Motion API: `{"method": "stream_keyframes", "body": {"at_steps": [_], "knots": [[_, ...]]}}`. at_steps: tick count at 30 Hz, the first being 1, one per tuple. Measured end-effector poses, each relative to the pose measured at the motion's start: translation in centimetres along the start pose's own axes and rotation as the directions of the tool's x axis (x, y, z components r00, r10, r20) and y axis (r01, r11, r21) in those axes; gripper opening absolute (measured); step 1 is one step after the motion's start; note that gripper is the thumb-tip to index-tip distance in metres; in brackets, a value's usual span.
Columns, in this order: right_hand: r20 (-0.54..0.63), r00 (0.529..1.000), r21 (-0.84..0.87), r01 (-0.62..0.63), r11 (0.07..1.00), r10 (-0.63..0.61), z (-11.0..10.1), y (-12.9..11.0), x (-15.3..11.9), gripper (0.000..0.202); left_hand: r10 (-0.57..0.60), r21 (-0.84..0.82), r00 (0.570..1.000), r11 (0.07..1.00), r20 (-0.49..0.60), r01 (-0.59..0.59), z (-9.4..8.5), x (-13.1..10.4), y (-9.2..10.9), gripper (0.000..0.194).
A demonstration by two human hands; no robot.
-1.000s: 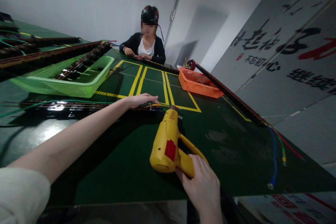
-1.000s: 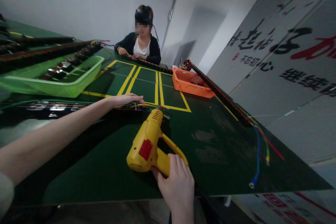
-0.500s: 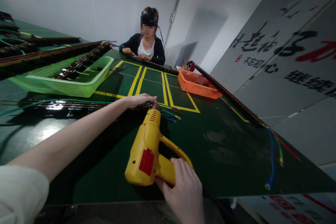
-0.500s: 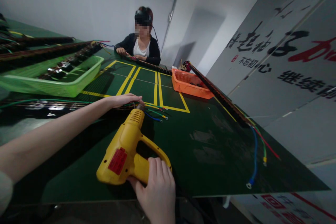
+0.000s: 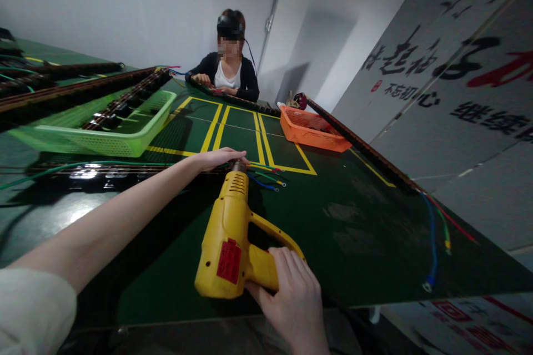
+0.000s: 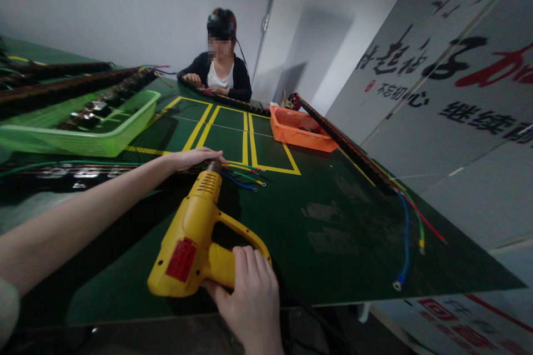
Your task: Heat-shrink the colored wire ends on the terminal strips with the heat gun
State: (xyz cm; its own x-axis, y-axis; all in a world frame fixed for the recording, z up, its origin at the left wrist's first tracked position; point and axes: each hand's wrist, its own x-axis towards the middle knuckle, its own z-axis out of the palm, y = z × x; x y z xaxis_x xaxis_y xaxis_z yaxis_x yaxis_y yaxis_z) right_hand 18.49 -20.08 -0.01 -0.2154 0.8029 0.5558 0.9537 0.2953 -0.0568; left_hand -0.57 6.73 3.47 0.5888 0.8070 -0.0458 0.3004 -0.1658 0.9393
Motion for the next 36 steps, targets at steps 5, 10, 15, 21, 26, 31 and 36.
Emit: {"method": "stream_keyframes", "body": {"at_steps": [5,10,15,21,26,31,36], "knots": [[-0.002,0.999,-0.061,-0.035,0.998,0.035,0.0,1.8,0.2,0.054,0.000,-0.012,1.000,1.000,0.019,0.000,0.0,-0.1,0.1,0.058],[0.003,0.997,-0.124,-0.071,0.990,0.072,-0.3,3.7,0.1,0.049,0.008,0.023,1.000,1.000,0.003,-0.008,0.1,-0.3,0.4,0.053],[0.008,0.993,-0.153,-0.115,0.982,0.117,-0.6,4.4,0.0,0.049,-0.010,0.035,1.000,0.999,-0.024,0.011,0.0,-0.3,0.3,0.049],[0.014,0.992,-0.166,-0.123,0.978,0.127,-0.5,4.5,0.0,0.048,0.008,0.022,1.000,1.000,-0.008,-0.007,0.0,-0.3,0.2,0.050],[0.020,0.995,-0.183,-0.092,0.979,0.097,-0.7,4.3,-0.1,0.044,0.009,0.033,1.000,0.999,-0.002,-0.009,0.0,-0.4,0.3,0.050],[0.004,0.999,-0.167,-0.051,0.985,0.052,-0.6,3.1,-0.4,0.049,0.005,0.035,1.000,0.999,0.000,-0.005,0.0,-0.3,0.3,0.052],[-0.018,0.999,-0.112,-0.028,0.993,0.026,-0.4,1.2,-0.5,0.052,0.017,0.074,1.000,0.997,-0.011,-0.016,0.0,-0.2,0.1,0.055]]}}
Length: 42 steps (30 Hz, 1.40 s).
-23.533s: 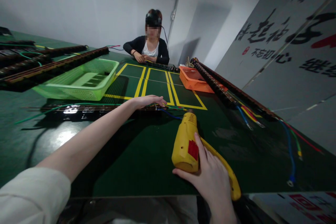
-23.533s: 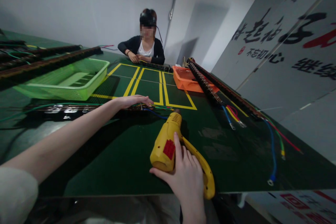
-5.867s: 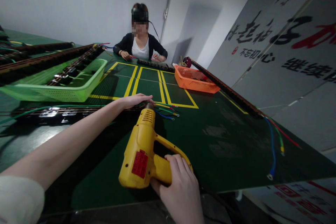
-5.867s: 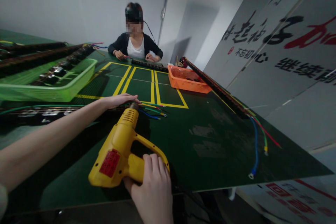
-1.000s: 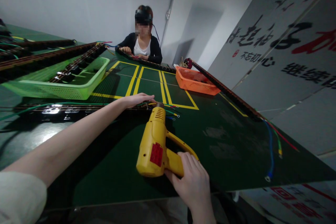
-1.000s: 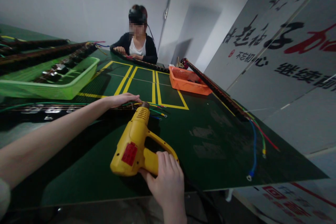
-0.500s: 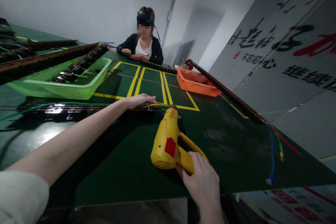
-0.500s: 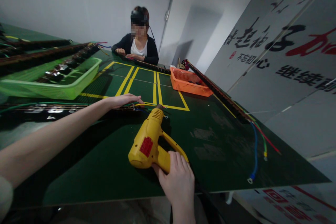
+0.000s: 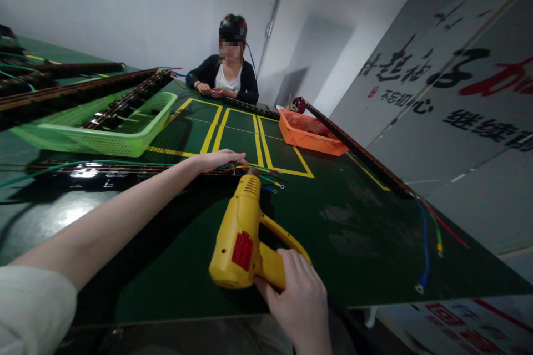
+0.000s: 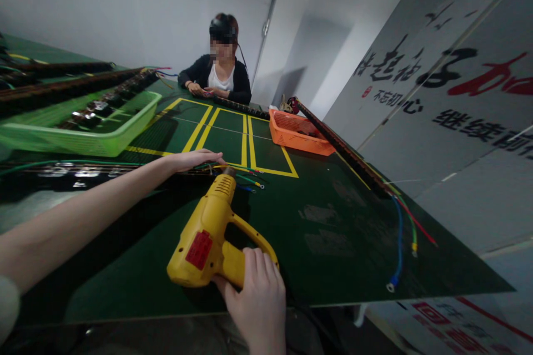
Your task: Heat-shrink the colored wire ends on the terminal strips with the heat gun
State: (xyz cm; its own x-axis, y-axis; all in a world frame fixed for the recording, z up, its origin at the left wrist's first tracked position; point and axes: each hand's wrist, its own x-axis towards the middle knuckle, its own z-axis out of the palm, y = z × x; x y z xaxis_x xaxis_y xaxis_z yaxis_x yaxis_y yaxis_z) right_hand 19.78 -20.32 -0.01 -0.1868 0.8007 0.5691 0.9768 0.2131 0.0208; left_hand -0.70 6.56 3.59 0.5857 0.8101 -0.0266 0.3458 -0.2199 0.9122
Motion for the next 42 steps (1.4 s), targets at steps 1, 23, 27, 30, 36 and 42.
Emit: {"method": "stream_keyframes", "body": {"at_steps": [1,23,27,30,36,42], "knots": [[0.000,1.000,0.013,0.006,1.000,-0.006,0.0,-0.3,0.0,0.052,-0.002,-0.009,1.000,1.000,0.005,0.002,0.0,0.0,0.0,0.055],[-0.004,0.997,0.104,0.075,0.992,-0.075,0.1,-1.3,-0.1,0.052,0.082,-0.157,0.987,0.982,-0.141,-0.104,0.4,-0.4,0.5,0.053],[-0.014,0.997,0.104,0.075,0.992,-0.074,0.3,-1.3,-0.1,0.054,0.122,-0.132,0.981,0.981,-0.152,-0.143,0.5,-0.6,0.9,0.062],[-0.015,0.997,0.107,0.079,0.991,-0.078,0.4,-1.3,-0.2,0.054,0.144,0.011,0.979,0.990,-0.142,-0.143,0.0,-0.7,1.1,0.061],[-0.024,0.997,0.114,0.075,0.991,-0.073,0.4,-1.4,-0.1,0.054,0.047,0.121,0.992,0.992,-0.115,-0.033,-3.0,-0.9,0.3,0.058],[-0.051,0.997,0.122,0.056,0.991,-0.051,0.3,-1.7,-0.1,0.055,0.029,0.442,0.996,0.897,-0.087,0.012,-5.4,-2.0,-1.2,0.044]]}}
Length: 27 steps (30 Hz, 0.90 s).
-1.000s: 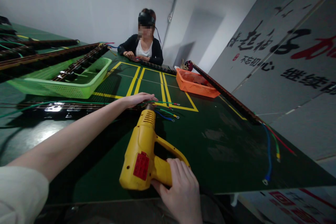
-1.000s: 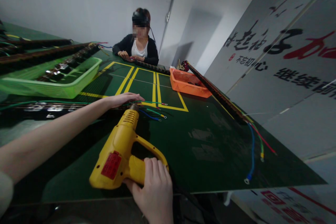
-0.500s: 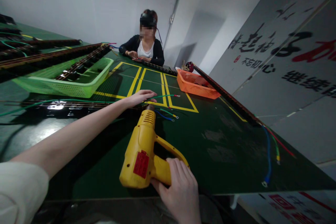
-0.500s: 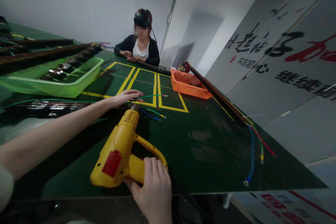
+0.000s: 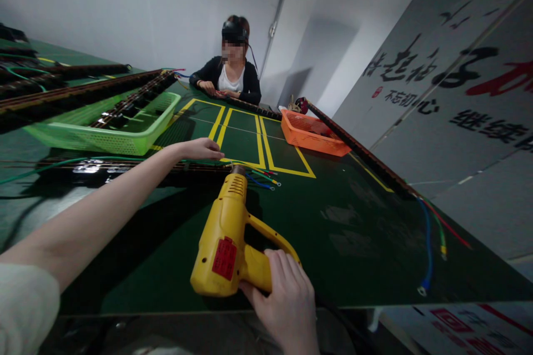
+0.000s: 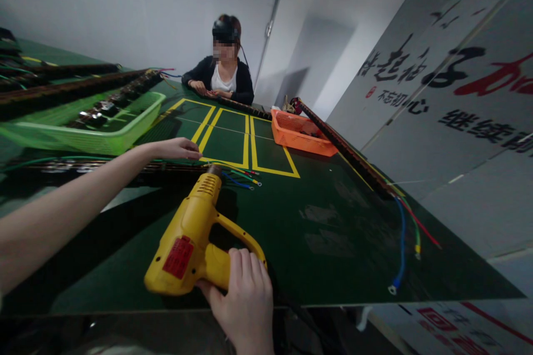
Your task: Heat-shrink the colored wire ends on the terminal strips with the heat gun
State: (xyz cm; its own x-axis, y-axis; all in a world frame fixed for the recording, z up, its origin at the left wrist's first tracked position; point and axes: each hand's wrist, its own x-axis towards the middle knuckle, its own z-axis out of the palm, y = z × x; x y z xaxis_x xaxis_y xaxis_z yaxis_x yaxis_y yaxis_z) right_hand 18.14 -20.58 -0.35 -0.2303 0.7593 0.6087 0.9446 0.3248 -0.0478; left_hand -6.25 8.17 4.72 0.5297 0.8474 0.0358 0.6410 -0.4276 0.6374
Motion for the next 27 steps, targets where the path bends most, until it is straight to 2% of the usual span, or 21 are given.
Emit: {"method": "stream_keyframes", "body": {"at_steps": [3,8,11,13,15,17,20,22,24,27], "knots": [[-0.019,1.000,-0.002,-0.023,1.000,0.023,0.3,-0.1,-0.2,0.056,0.053,0.020,0.998,0.998,0.023,-0.054,0.1,-0.5,-0.1,0.044],[-0.086,0.996,-0.021,-0.033,0.999,0.031,1.2,0.2,-0.6,0.059,0.152,-0.081,0.985,0.986,0.080,-0.145,-0.4,-1.1,0.7,0.038],[-0.123,0.992,-0.038,-0.015,0.999,0.010,1.2,0.6,-0.7,0.059,0.235,-0.104,0.972,0.967,0.001,-0.233,-1.2,-1.5,1.8,0.035],[-0.142,0.990,-0.047,-0.007,0.999,0.000,1.0,1.0,-0.7,0.059,0.312,-0.071,0.948,0.946,-0.065,-0.317,-1.5,-1.6,2.9,0.032],[-0.157,0.988,-0.053,-0.004,0.999,-0.005,0.8,1.4,-0.9,0.058,0.395,-0.022,0.915,0.917,-0.076,-0.398,-1.4,-1.7,4.0,0.028],[-0.166,0.986,-0.057,-0.002,0.998,-0.008,0.6,1.8,-1.0,0.056,0.447,0.003,0.894,0.894,-0.038,-0.447,-0.7,-1.8,5.0,0.024],[-0.179,0.984,-0.058,-0.009,0.998,-0.001,0.5,2.1,-1.3,0.056,0.474,0.030,0.877,0.878,0.078,-0.477,1.3,-2.1,6.2,0.016],[-0.182,0.983,-0.057,-0.016,0.998,0.005,0.6,2.2,-1.5,0.056,0.475,0.139,0.867,0.858,0.149,-0.494,3.0,-2.6,6.6,0.010],[-0.173,0.985,-0.052,-0.012,0.999,0.003,0.7,2.2,-1.5,0.057,0.499,0.325,0.850,0.785,0.171,-0.527,4.6,-3.4,6.7,0.008],[-0.155,0.988,-0.042,0.004,0.999,-0.010,0.6,2.3,-1.5,0.058,0.598,0.482,0.779,0.635,0.187,-0.603,6.2,-5.3,6.1,0.013]]}}
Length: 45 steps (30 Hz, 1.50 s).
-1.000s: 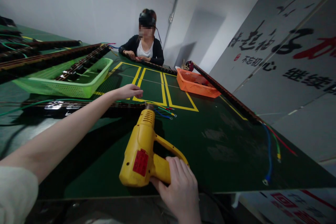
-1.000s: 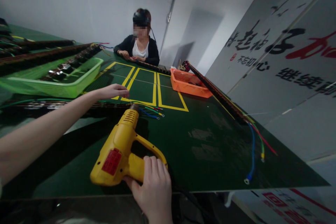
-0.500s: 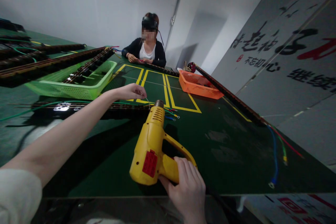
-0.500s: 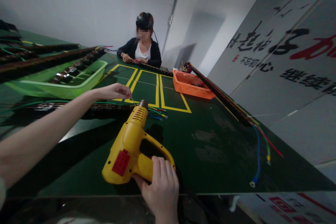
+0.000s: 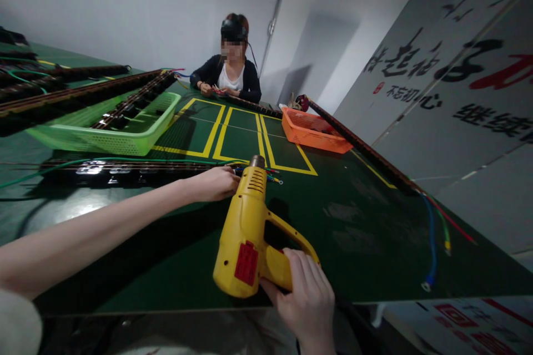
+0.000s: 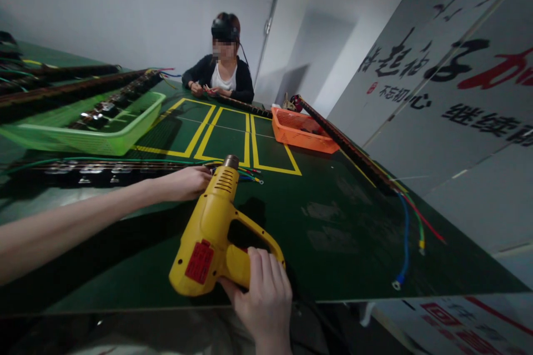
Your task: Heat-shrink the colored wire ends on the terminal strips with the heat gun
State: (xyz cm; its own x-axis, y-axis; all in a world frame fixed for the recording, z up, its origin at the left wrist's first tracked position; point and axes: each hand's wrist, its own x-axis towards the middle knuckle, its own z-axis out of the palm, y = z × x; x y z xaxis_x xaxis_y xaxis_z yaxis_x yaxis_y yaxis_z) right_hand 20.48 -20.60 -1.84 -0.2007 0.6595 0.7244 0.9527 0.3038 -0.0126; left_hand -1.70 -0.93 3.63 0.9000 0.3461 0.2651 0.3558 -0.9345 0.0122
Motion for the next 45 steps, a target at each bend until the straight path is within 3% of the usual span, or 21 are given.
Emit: {"method": "stream_keyframes", "body": {"at_steps": [3,7,12,16,20,24,26,29,33,40,45], "knots": [[0.029,1.000,0.021,0.008,1.000,-0.009,-0.3,0.1,0.2,0.057,0.046,0.019,0.998,0.999,-0.037,-0.045,0.9,-2.4,0.6,0.022],[0.070,0.997,0.044,0.017,0.999,-0.020,-0.6,0.1,0.8,0.056,0.052,-0.084,0.994,0.995,-0.096,-0.060,1.6,-5.0,0.6,0.029],[0.130,0.990,0.073,0.053,0.996,-0.062,-0.4,-0.4,2.0,0.052,0.044,-0.163,0.995,0.985,-0.094,-0.059,1.8,-6.1,0.7,0.029],[0.174,0.982,0.099,0.054,0.994,-0.070,-0.2,-0.6,2.5,0.051,0.009,-0.249,0.991,0.968,-0.134,-0.042,0.9,-7.1,0.6,0.025],[0.215,0.975,0.121,0.025,0.992,-0.051,-0.3,-0.6,2.5,0.049,-0.167,-0.271,0.963,0.957,-0.212,0.106,-1.0,-7.1,0.0,0.024],[0.256,0.967,0.132,-0.031,0.991,-0.004,-0.5,-0.8,2.8,0.046,-0.432,-0.256,0.840,0.897,-0.328,0.362,-1.9,-4.5,-1.8,0.031],[0.278,0.960,0.127,-0.060,0.990,0.022,-0.6,-1.0,3.0,0.046,-0.489,-0.268,0.825,0.866,-0.284,0.422,-1.5,-3.1,-3.1,0.036],[0.306,0.951,0.111,-0.081,0.990,0.044,-0.7,-1.4,3.2,0.052,-0.518,-0.355,0.845,0.821,-0.134,0.447,-0.4,-1.7,-4.8,0.040],[0.325,0.945,0.095,-0.073,0.993,0.038,-0.5,-1.5,3.2,0.060,-0.520,-0.403,0.853,0.772,0.046,0.492,0.6,-1.6,-5.4,0.043],[0.328,0.945,0.082,-0.040,0.996,0.011,-0.1,-2.2,3.0,0.053,-0.598,-0.565,0.801,0.650,0.032,0.508,0.0,-1.8,-4.7,0.045],[0.335,0.941,0.111,0.003,0.994,-0.040,0.3,-3.5,2.9,0.052,-0.677,-0.739,0.733,0.457,0.071,0.494,-0.3,-1.9,-5.0,0.054]]}}
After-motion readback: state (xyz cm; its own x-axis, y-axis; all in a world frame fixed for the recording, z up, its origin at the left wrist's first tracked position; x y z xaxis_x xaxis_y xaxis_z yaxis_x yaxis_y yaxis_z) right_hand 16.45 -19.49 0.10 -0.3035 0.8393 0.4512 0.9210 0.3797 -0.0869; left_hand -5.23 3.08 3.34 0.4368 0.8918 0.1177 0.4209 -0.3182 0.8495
